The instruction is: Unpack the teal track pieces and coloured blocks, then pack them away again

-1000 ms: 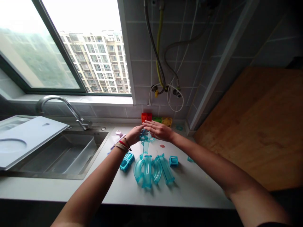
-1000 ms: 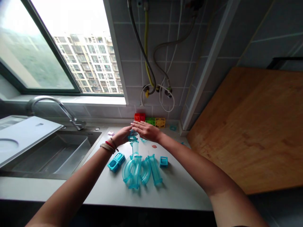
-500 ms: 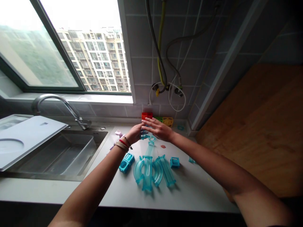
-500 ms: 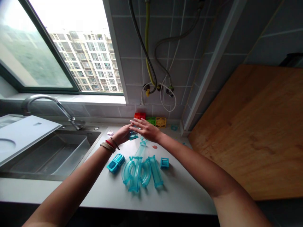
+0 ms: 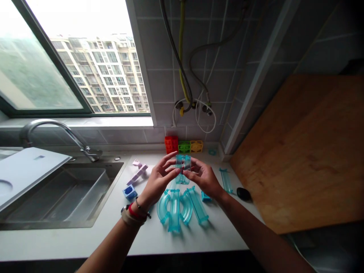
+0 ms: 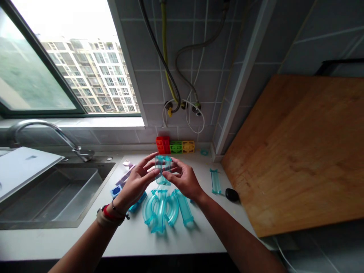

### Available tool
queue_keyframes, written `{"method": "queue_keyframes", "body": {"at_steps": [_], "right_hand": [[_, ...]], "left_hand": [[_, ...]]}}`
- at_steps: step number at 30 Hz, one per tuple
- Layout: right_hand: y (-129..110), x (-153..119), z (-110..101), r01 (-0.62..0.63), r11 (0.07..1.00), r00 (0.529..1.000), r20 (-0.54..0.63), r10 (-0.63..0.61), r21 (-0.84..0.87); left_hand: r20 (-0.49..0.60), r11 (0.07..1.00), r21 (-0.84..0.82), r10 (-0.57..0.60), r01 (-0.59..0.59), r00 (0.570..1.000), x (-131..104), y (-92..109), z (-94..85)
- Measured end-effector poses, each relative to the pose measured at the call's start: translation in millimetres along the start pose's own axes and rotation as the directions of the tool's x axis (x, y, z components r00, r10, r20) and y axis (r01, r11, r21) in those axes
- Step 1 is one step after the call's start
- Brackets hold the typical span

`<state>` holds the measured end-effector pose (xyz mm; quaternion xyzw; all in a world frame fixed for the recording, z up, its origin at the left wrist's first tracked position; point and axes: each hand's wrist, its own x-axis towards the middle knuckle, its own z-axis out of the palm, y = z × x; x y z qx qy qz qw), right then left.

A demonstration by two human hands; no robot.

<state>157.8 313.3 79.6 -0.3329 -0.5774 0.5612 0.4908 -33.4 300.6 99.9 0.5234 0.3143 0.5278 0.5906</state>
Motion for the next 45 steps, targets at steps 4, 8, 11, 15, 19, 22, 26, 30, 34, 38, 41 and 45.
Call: {"method": "queue_keyframes", "body": {"at_steps": [4, 8, 11, 15, 19, 22, 26, 30, 34, 38, 41, 45], "right_hand": [[-2, -25, -9, -0.004, 0.998, 1.0, -0.008, 0.004, -0.057], [2, -50, -17, 0.024, 0.995, 1.0, 0.019, -0.023, -0.097], [4, -78, -23, 0.003, 0.99, 0.999, 0.052, 0.005, -0.138], [7, -122, -29, -0.005, 0.973, 1.0, -0.011, 0.003, -0.231], [17, -170, -30, 0.039, 0.936, 0.997, -0.042, -0.057, -0.35], [34, -204, -33, -0.025, 0.941, 0.996, -0.092, -0.006, -0.337], [61, -237, -54, -0.161, 0.931, 0.973, -0.213, 0.093, -0.328], [88, -243, -94, -0.245, 0.828, 0.914, -0.405, 0.024, -0.505], [110, -229, -117, -0.266, 0.662, 0.902, -0.424, -0.086, -0.7], [121, -212, -113, -0.242, 0.602, 0.915, -0.385, -0.119, -0.761], [121, -205, -109, -0.235, 0.599, 0.921, -0.373, -0.115, -0.766], [108, -191, -121, -0.242, 0.603, 0.91, -0.393, -0.131, -0.761]], "left_hand": [[0.026, 1.0, 0.023, -0.022, 0.021, 0.999, -18, -4, 15.1], [0.037, 0.99, -0.036, -0.138, 0.139, 0.99, -32, -4, 34.4], [0.0, 0.961, -0.154, -0.233, 0.23, 0.973, -40, -5, 50.6], [-0.015, 0.91, -0.253, -0.343, 0.328, 0.939, -53, -18, 68.4], [-0.032, 0.841, -0.328, -0.465, 0.43, 0.885, -79, -45, 85.2], [-0.046, 0.781, -0.401, -0.54, 0.479, 0.84, -103, -72, 93.9], [-0.119, 0.842, -0.204, -0.527, 0.499, 0.841, -121, -92, 89.3], [-0.14, 0.911, 0.284, -0.269, 0.299, 0.953, -108, -85, 73.1], [0.173, 0.599, 0.799, -0.133, -0.06, 0.976, -64, -82, 68.7], [0.263, 0.42, 0.891, -0.162, -0.175, 0.951, -10, -111, 76.4], [0.271, 0.35, 0.918, -0.216, -0.185, 0.938, 17, -138, 79.6], [0.272, 0.315, 0.93, -0.237, -0.191, 0.933, 29, -157, 74.8]]}}
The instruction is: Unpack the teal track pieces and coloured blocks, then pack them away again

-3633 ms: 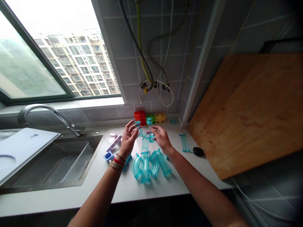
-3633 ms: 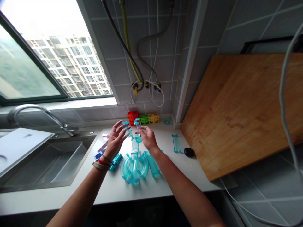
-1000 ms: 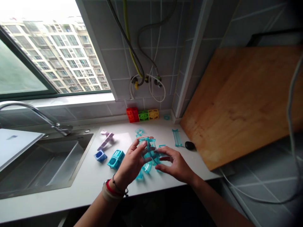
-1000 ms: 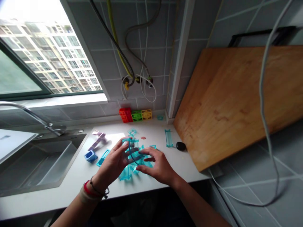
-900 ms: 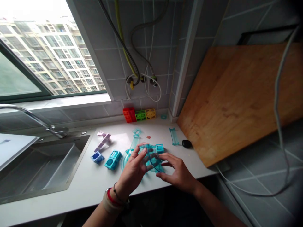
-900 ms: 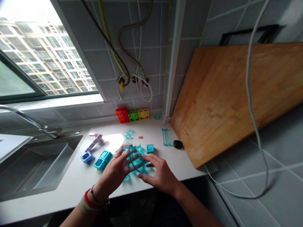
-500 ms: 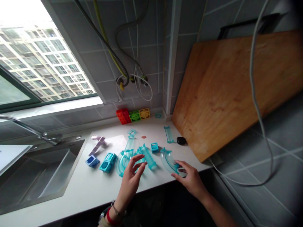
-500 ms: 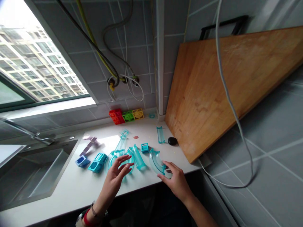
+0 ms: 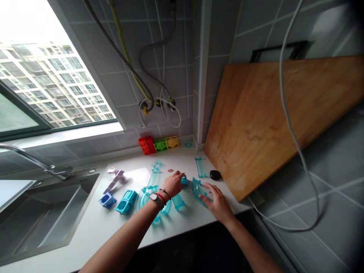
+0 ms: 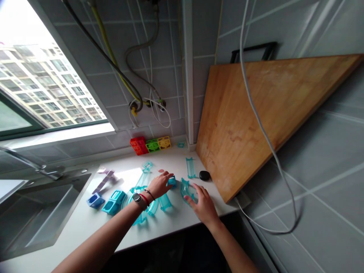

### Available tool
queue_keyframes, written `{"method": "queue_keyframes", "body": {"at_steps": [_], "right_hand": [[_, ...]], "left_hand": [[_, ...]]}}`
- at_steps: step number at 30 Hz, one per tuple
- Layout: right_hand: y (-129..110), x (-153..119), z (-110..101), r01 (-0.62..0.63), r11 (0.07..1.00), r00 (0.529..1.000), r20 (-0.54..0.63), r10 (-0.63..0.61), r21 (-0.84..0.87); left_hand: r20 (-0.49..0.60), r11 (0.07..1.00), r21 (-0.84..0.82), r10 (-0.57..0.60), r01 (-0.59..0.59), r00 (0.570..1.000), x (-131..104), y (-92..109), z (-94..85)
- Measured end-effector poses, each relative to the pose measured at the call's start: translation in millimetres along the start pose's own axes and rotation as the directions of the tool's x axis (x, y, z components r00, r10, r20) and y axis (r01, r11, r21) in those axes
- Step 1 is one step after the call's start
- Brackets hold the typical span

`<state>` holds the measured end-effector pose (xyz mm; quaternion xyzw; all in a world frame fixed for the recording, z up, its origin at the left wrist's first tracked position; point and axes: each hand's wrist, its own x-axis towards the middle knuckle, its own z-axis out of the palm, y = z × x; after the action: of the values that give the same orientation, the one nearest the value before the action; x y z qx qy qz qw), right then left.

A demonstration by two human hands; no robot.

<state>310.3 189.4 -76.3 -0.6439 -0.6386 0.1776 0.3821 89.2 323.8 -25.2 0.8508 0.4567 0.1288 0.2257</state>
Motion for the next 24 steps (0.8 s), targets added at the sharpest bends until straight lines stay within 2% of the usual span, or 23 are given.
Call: {"method": "queue_keyframes", "body": {"at_steps": [2, 5, 8, 10, 13, 15, 20, 24], "right_hand": [[0, 21, -8, -0.014, 0.997, 1.0, -0.004, 0.014, -0.076], [0, 65, -13, -0.034, 0.975, 0.999, 0.024, 0.041, -0.218], [-1, 110, -5, -0.062, 0.952, 0.995, 0.054, 0.082, -0.299], [-2, 133, 4, -0.1, 0.93, 0.989, 0.069, 0.133, -0.353], [-2, 153, 17, -0.162, 0.897, 0.973, 0.084, 0.215, -0.412], [-1, 159, 24, -0.193, 0.883, 0.962, 0.093, 0.255, -0.427], [1, 165, 28, -0.231, 0.893, 0.956, 0.083, 0.283, -0.387], [-3, 168, 20, -0.211, 0.94, 0.976, -0.002, 0.218, -0.269]], "left_hand": [[-0.045, 1.0, -0.006, 0.005, -0.005, 0.999, 1, -4, -0.2], [-0.171, 0.999, -0.037, 0.004, -0.011, 0.985, 0, -6, -6.7], [-0.283, 0.998, -0.066, -0.004, -0.016, 0.959, -7, -2, -17.4], [-0.304, 0.997, -0.074, 0.005, -0.029, 0.953, -16, 1, -24.0], [-0.273, 0.997, -0.062, 0.017, -0.036, 0.962, -23, 1, -29.0], [-0.236, 0.999, -0.047, -0.006, -0.006, 0.972, -15, -2, -28.1], [-0.117, 0.994, -0.055, -0.102, 0.096, 0.988, 32, -14, -13.6], [-0.1, 0.977, -0.145, -0.171, 0.156, 0.98, 57, -20, -7.0]]}}
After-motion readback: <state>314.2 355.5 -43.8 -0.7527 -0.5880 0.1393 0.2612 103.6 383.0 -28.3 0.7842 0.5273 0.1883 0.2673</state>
